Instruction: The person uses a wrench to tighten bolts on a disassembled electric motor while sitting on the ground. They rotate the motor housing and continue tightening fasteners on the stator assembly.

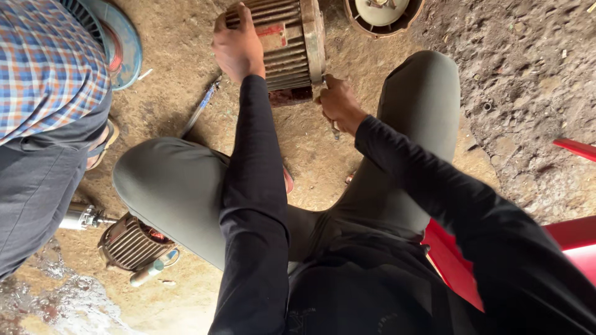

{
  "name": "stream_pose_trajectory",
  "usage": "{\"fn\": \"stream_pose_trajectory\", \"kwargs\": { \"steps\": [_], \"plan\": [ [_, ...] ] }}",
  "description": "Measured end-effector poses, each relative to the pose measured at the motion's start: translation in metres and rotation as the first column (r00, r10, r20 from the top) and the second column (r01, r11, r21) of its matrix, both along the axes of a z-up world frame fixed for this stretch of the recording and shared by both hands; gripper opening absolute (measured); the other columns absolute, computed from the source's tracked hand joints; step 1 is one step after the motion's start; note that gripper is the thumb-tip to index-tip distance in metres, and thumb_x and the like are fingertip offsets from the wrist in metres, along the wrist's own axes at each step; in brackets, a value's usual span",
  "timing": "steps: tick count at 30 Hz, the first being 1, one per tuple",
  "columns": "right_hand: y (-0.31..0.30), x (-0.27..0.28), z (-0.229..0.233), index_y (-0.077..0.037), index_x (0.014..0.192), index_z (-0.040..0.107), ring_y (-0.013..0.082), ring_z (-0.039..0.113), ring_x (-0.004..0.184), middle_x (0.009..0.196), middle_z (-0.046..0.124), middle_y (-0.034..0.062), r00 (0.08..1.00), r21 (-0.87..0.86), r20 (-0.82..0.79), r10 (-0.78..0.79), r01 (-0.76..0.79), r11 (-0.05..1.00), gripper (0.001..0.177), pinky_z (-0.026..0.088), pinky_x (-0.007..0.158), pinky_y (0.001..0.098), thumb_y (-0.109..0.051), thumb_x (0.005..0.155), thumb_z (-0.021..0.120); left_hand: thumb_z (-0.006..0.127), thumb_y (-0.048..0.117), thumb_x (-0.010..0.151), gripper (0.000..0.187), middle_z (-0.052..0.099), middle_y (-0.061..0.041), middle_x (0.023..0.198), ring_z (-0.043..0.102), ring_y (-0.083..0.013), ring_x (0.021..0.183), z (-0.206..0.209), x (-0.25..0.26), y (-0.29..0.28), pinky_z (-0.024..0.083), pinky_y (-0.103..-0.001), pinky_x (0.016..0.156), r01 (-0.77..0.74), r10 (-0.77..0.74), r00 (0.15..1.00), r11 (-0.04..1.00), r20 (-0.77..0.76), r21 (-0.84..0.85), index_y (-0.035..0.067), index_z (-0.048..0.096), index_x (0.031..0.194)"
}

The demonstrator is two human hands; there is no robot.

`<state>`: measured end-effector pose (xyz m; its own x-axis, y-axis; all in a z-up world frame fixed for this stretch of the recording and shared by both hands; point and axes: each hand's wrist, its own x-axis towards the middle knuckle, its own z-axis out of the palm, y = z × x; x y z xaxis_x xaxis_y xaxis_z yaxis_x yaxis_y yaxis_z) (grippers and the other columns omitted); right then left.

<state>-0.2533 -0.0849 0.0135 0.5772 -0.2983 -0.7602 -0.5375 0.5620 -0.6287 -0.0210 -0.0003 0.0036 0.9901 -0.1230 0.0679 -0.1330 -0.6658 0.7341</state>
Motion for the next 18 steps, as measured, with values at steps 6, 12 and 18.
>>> {"fn": "stream_pose_trajectory", "kwargs": {
  "steps": [6,12,18],
  "plan": [
    [0.009,-0.004,0.021,-0.013,0.158,0.033,0.0097,0.043,0.049,0.09,0.065,0.0101,0.908,-0.258,-0.295,0.297,-0.375,0.89,0.058,0.038,0.037,0.0261,-0.006,0.103,0.049,0.061,0.05,0.096,0.047,0.08,-0.006,0.08,0.073,-0.0083,0.052,-0.006,-0.007,0.001,0.06,-0.023,0.048,-0.015,0.015,0.999,1.0,0.032,-0.014,0.006,0.073,0.109],
    [0.044,-0.007,0.081,0.001,0.144,0.033,0.015,0.05,0.051,0.086,0.063,0.0121,0.772,-0.036,-0.419,0.478,-0.54,0.841,0.045,0.037,0.037,0.03,-0.018,0.107,0.05,0.059,0.052,0.098,0.052,0.077,-0.008,0.078,0.071,-0.0101,0.054,-0.009,0.004,0.002,0.057,-0.025,0.047,0.055,-0.057,0.994,0.998,0.096,0.03,0.003,0.072,0.105],
    [0.06,-0.006,0.102,0.0,0.115,0.049,0.0151,0.053,0.05,0.078,0.056,0.0065,0.851,0.006,-0.439,0.289,-0.319,0.948,0.033,0.038,0.035,0.0331,-0.033,0.109,0.044,0.055,0.052,0.103,0.068,0.072,-0.014,0.071,0.065,-0.0174,0.052,-0.018,0.011,0.002,0.049,-0.032,0.046,0.083,-0.085,0.996,0.995,0.039,0.052,-0.01,0.055,0.132]
  ]
}}
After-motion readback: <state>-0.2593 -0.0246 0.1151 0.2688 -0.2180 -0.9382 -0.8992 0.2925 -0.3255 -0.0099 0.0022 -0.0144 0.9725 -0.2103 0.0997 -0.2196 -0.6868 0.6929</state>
